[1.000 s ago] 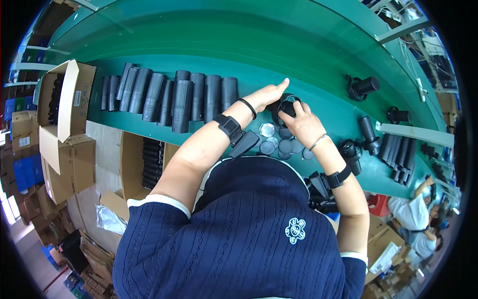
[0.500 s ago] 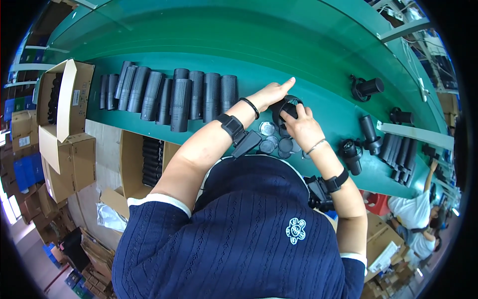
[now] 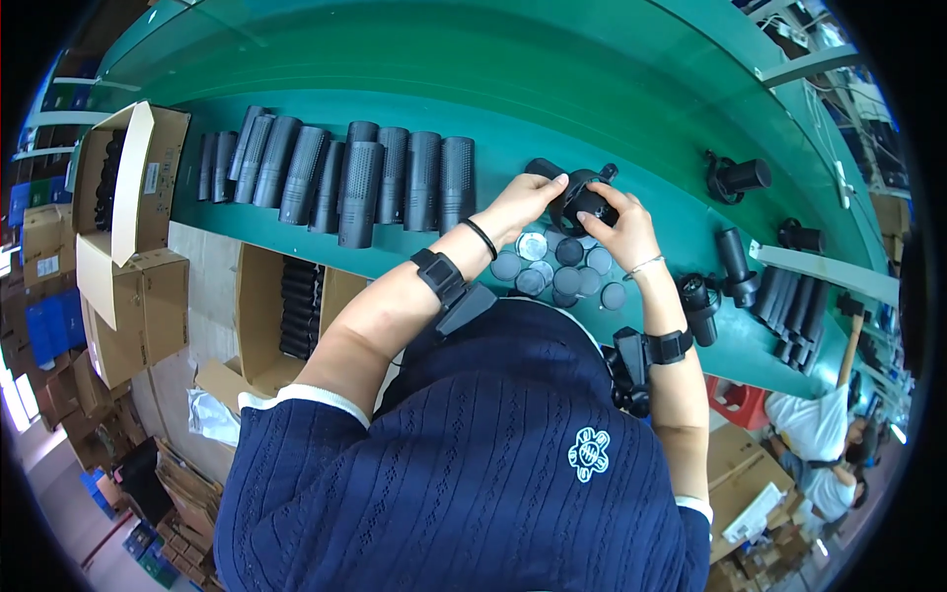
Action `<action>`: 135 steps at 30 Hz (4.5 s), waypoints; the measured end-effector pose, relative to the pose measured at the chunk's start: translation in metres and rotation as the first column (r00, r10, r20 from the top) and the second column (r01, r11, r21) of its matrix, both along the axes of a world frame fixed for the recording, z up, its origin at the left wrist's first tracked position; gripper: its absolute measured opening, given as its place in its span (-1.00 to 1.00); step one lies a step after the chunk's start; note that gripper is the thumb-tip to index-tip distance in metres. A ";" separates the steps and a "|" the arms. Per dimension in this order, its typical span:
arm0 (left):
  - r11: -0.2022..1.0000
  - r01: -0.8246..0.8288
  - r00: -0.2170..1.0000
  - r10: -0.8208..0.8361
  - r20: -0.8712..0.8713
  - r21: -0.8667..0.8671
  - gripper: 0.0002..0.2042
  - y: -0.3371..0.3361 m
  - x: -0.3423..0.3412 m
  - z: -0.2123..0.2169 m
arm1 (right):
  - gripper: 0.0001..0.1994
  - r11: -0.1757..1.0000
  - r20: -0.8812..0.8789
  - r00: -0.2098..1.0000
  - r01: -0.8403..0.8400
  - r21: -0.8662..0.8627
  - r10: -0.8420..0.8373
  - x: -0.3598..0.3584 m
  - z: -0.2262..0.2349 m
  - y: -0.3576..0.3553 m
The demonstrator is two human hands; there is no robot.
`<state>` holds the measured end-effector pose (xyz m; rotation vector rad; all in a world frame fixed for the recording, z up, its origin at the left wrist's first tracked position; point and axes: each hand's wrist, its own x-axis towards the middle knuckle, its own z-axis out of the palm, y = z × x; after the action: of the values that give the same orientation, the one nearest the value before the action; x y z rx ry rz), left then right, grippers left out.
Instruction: The person takes a microphone and a shock mount from a box, fits the microphone into the mount, and presses them together. They snap a cap onto the microphone and place the assembled unit on a shelf.
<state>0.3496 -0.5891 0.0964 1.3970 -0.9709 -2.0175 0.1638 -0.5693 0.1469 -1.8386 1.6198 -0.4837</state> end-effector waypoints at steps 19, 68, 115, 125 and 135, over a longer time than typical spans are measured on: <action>0.978 0.064 0.995 -0.079 -0.068 -0.197 -0.59 -0.004 -0.025 -0.016 | -0.60 0.995 0.170 0.985 -0.017 0.101 -0.001 -0.010 -0.010 0.008; 0.864 0.052 0.969 0.077 -0.234 0.501 -0.62 0.022 -0.010 -0.013 | -0.48 0.989 0.147 0.984 0.118 -0.088 -0.105 0.012 0.002 0.059; 0.935 -0.087 0.938 0.193 -0.287 0.345 -0.76 -0.004 -0.003 -0.024 | -0.40 0.513 0.508 -0.121 -0.014 0.858 -0.853 -0.011 -0.060 0.037; 0.927 -0.147 0.953 0.226 -0.202 0.345 -0.69 -0.002 -0.012 -0.031 | -0.34 0.499 0.382 -0.423 -0.209 0.841 -0.822 -0.014 -0.080 0.047; 0.880 0.091 0.843 0.181 -0.506 0.466 -0.41 -0.053 -0.061 -0.013 | -0.40 0.539 0.559 -0.029 0.224 0.812 -0.829 -0.016 -0.045 0.051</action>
<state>0.2884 -0.6423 0.0839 0.9355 -0.1894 -2.5161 0.1479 -0.5186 0.1017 -0.0298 1.2206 -1.1321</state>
